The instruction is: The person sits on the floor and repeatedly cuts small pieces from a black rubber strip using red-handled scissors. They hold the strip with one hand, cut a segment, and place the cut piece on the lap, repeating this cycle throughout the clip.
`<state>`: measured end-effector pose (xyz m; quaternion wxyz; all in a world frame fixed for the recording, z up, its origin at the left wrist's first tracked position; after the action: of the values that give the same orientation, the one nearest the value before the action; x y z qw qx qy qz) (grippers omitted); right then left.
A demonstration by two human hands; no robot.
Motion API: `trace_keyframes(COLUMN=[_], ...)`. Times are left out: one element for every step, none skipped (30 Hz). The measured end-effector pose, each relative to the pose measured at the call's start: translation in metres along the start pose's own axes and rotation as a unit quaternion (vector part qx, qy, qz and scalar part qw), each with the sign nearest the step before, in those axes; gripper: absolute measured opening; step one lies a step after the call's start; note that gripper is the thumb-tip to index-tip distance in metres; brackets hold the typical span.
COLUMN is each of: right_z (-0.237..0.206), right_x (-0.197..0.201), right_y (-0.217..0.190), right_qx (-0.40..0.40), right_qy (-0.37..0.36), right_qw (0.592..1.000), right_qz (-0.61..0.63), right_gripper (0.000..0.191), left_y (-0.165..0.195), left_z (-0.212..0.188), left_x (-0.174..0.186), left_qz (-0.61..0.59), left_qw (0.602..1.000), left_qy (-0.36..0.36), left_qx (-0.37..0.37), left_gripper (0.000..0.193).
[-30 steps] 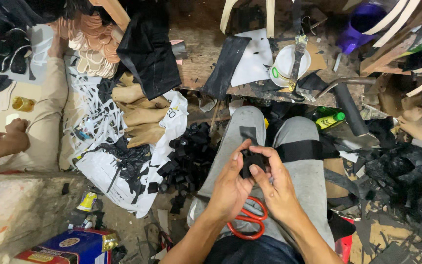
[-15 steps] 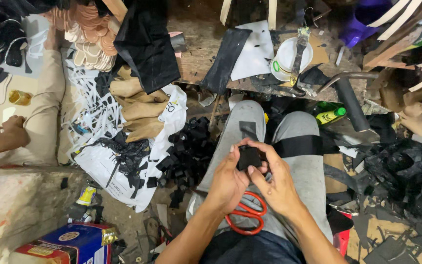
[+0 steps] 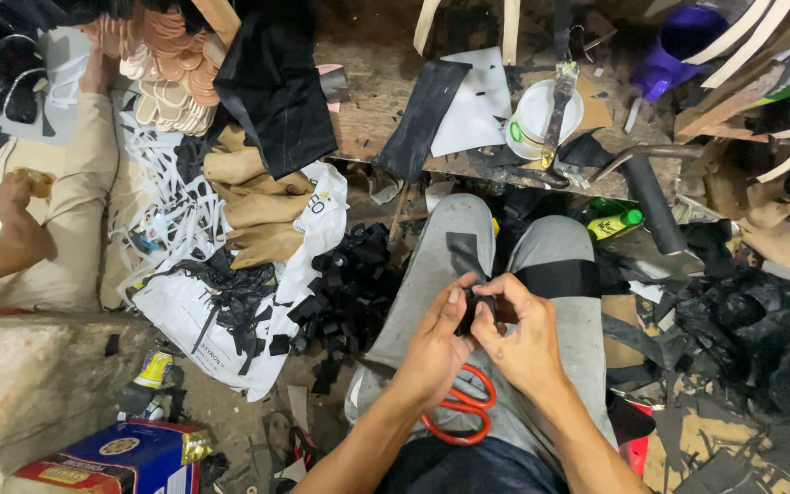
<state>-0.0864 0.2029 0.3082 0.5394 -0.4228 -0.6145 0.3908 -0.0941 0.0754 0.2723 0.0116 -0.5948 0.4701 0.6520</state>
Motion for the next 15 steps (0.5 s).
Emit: trace_keyframes(right_z=[0.000, -0.001, -0.002, -0.002, -0.003, -0.005, -0.007, -0.007, -0.007, -0.007, -0.007, -0.006, -0.005, -0.004, -0.004], right_x=[0.000, 0.000, 0.001, 0.001, 0.002, 0.002, 0.001, -0.001, -0.004, -0.008, -0.011, -0.015, -0.017, -0.018, -0.019], right_y=[-0.001, -0.002, -0.004, -0.006, -0.008, -0.009, -0.009, -0.007, -0.004, -0.001, 0.003, 0.006, 0.010, 0.015, 0.019], right_qx=[-0.020, -0.012, -0.004, 0.005, 0.028, 0.049, 0.066, 0.043, 0.022, 0.000, -0.003, -0.004, -0.004, -0.026, -0.047], right_qy=[0.006, -0.003, -0.013, -0.021, -0.037, -0.055, -0.074, -0.056, -0.036, -0.016, 0.002, 0.017, 0.033, 0.035, 0.037], right_qw=[1.000, 1.000, 1.000, 0.999, 0.998, 0.996, 0.993, 0.996, 0.998, 0.999, 0.999, 0.997, 0.996, 0.988, 0.977], right_qz=[0.003, 0.013, 0.025, 0.036, 0.042, 0.049, 0.057, 0.051, 0.045, 0.040, 0.055, 0.069, 0.086, 0.147, 0.206], right_gripper=[0.011, 0.011, 0.011, 0.012, 0.017, 0.023, 0.029, 0.029, 0.029, 0.029, 0.025, 0.022, 0.019, 0.022, 0.025], left_y=[0.001, 0.002, 0.004, 0.007, 0.010, 0.014, 0.017, 0.019, 0.020, 0.019, 0.018, 0.017, 0.016, 0.014, 0.014], left_z=[0.000, -0.001, -0.003, -0.003, -0.002, -0.002, -0.002, -0.001, 0.001, 0.002, 0.002, 0.002, 0.002, 0.003, 0.003], left_x=[0.001, 0.001, 0.002, 0.003, 0.004, 0.006, 0.007, 0.007, 0.006, 0.004, 0.002, 0.000, -0.002, -0.004, -0.006], left_qz=[-0.001, -0.002, -0.013, -0.023, -0.032, -0.038, -0.046, -0.053, -0.047, -0.041, -0.036, -0.037, -0.036, -0.037, -0.030], left_qw=[1.000, 1.000, 1.000, 1.000, 0.999, 0.999, 0.998, 0.998, 0.998, 0.998, 0.999, 0.999, 0.999, 0.999, 0.999], left_qy=[-0.001, -0.001, -0.004, -0.010, -0.018, -0.024, -0.028, -0.037, -0.035, -0.032, -0.028, -0.023, -0.017, -0.014, -0.016], left_qx=[0.004, 0.007, 0.000, -0.008, -0.018, -0.020, -0.021, -0.021, -0.024, -0.026, -0.026, -0.020, -0.014, -0.007, -0.009], left_gripper=[0.054, 0.055, 0.055, 0.055, 0.055, 0.055, 0.055, 0.055, 0.053, 0.052, 0.051, 0.050, 0.049, 0.048, 0.047])
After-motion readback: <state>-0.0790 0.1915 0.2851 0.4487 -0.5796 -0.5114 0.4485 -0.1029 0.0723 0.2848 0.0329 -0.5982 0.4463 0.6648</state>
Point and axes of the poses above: each hand's wrist, its own z-axis towards the middle knuckle, its own x-axis out of the back of the hand, y = z × x, the point moved 2 cm from there along z, towards the middle knuckle, and after that the axes turned 15 degrees about -y, right-handed, at the moved point
